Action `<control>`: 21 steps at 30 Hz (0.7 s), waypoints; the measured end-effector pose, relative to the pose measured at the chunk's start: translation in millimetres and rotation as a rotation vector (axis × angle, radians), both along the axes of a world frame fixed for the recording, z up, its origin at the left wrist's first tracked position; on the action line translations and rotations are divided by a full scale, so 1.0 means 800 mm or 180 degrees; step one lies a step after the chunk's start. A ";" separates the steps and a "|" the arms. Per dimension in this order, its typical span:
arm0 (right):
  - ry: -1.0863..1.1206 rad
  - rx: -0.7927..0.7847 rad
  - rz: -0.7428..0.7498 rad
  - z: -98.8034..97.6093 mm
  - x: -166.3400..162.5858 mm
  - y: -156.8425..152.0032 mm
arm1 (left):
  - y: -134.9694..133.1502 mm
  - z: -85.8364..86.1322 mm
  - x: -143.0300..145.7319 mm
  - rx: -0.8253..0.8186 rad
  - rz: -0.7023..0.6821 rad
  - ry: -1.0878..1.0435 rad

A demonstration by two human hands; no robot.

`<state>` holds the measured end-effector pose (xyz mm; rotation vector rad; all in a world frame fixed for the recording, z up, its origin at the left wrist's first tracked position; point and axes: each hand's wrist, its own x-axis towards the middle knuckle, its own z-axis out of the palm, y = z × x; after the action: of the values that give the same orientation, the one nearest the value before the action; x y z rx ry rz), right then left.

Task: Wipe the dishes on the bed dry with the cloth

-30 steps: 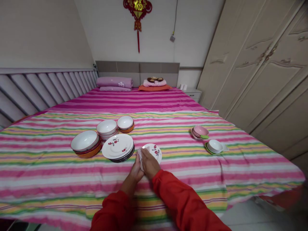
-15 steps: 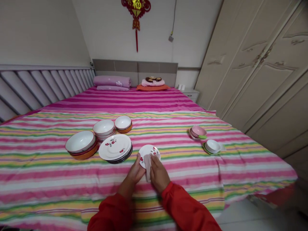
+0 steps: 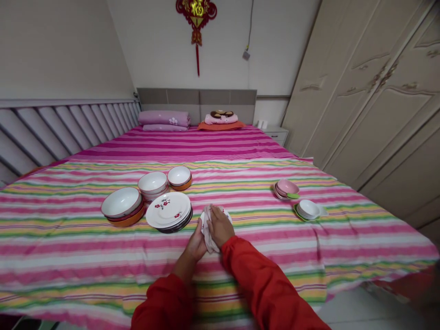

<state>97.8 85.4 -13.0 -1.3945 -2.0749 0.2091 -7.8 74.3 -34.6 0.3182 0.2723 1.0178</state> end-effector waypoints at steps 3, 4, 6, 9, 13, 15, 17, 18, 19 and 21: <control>0.0064 0.0047 -0.0171 -0.010 0.026 -0.001 | 0.000 -0.001 0.002 -0.0026 0.0150 0.0073; 0.0061 0.0057 -0.0199 -0.014 0.033 -0.005 | 0.000 -0.002 0.001 -0.0037 0.0158 0.0079; 0.0043 0.0120 -0.0176 -0.022 0.044 -0.020 | 0.001 -0.004 0.000 -0.0034 0.0095 0.0054; 0.0076 0.0258 0.0023 -0.033 0.045 -0.050 | 0.001 -0.005 -0.001 0.0054 -0.0031 -0.0027; 0.0111 0.0298 0.0438 -0.038 0.018 -0.075 | -0.004 0.000 -0.002 -0.0049 -0.0112 -0.0005; 0.0084 0.0258 0.0605 -0.033 0.001 -0.071 | -0.006 0.004 -0.003 -0.0215 -0.0158 0.0081; 0.0061 0.0195 0.0625 -0.025 -0.015 -0.058 | -0.007 0.006 -0.004 -0.0294 -0.0125 0.0128; 0.0061 0.0165 0.0589 -0.020 -0.021 -0.050 | -0.007 0.006 -0.004 -0.0284 -0.0071 0.0124; 0.0072 0.0139 0.0538 -0.016 -0.025 -0.040 | -0.006 0.006 -0.004 -0.0254 -0.0015 0.0104; 0.0128 0.0116 0.0421 -0.008 -0.027 -0.021 | -0.004 0.003 -0.003 -0.0211 0.0063 0.0054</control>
<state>76.0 68.7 -19.4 -1.2230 -2.1286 0.2508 -10.2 71.3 -31.9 0.2645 0.3243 1.0237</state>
